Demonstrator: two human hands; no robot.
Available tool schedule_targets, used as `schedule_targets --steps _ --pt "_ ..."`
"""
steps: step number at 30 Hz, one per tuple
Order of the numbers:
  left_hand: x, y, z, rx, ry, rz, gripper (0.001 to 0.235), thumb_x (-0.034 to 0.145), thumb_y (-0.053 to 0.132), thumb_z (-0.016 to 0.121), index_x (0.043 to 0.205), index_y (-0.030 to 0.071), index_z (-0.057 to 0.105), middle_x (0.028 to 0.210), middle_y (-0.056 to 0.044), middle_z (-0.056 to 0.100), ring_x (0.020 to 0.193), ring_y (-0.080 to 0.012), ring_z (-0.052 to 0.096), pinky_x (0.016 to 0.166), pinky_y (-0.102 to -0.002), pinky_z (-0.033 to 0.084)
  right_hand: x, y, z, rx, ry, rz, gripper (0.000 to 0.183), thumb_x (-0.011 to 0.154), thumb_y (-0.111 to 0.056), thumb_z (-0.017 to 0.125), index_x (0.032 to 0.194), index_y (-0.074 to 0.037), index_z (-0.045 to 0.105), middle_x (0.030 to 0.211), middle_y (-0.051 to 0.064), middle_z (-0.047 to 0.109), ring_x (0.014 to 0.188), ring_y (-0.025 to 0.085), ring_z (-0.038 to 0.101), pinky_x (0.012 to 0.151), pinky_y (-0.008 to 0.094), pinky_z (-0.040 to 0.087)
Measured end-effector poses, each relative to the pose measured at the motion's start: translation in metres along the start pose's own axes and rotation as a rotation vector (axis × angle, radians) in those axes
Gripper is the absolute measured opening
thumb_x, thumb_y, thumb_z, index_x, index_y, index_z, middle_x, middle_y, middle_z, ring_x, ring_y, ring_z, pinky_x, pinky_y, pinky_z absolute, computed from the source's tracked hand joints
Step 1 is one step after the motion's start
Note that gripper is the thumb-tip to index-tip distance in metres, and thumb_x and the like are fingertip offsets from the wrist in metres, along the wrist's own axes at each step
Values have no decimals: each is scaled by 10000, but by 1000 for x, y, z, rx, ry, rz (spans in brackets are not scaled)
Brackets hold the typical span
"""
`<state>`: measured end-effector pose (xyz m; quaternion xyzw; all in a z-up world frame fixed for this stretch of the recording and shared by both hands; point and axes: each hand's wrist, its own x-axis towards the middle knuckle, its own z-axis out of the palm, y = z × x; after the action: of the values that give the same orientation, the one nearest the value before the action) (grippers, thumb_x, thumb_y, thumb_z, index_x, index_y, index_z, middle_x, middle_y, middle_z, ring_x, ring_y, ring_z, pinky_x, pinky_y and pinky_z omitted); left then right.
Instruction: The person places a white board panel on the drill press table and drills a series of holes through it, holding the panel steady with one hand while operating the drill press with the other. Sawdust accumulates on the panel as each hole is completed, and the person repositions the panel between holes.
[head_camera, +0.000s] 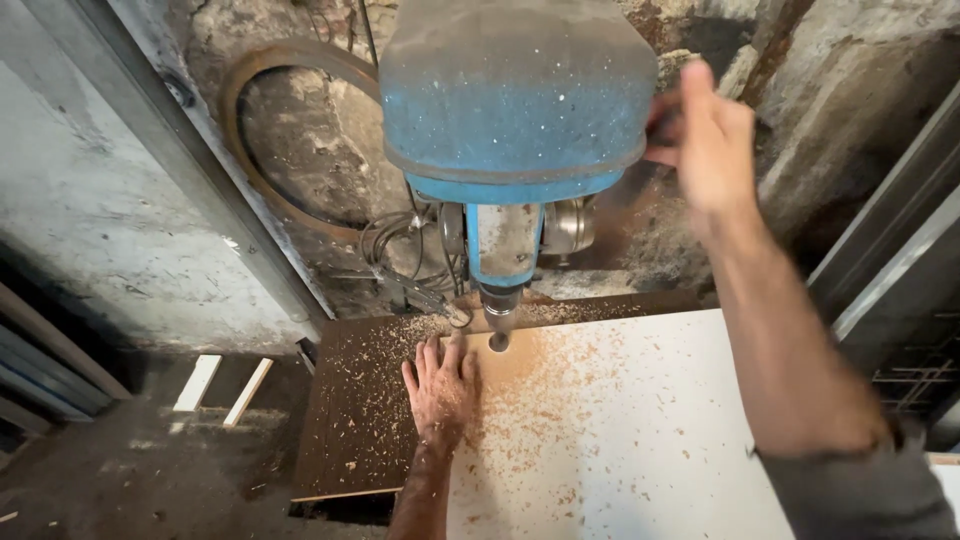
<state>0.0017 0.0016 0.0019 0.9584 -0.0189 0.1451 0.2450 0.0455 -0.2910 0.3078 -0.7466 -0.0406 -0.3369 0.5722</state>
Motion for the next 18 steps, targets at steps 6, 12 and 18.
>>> schedule_targets --steps 6,12,18 --pt "0 -2 0 13 -1 23 524 1022 443 443 1488 207 483 1545 -160 418 1464 -377 318 1186 -632 177 30 41 23 264 -411 426 648 1056 -556 301 1540 -130 366 1577 140 420 1460 297 431 1182 541 335" --pt "-2 -1 0 -22 -12 4 524 1005 422 438 1479 203 486 1562 -142 416 1489 -365 299 1200 -634 165 -81 132 -71 -353 -255 140 552 1002 -455 589 1330 -18 668 1249 181 747 1154 279 692 1004 357 506" --pt "0 -2 0 -1 -42 3 541 1013 438 427 1496 197 463 1574 -149 376 1488 -367 279 1197 -641 144 -273 235 -239 -1131 -107 855 1021 814 -776 664 1538 -81 475 1381 298 581 1290 472 549 1058 551 449"
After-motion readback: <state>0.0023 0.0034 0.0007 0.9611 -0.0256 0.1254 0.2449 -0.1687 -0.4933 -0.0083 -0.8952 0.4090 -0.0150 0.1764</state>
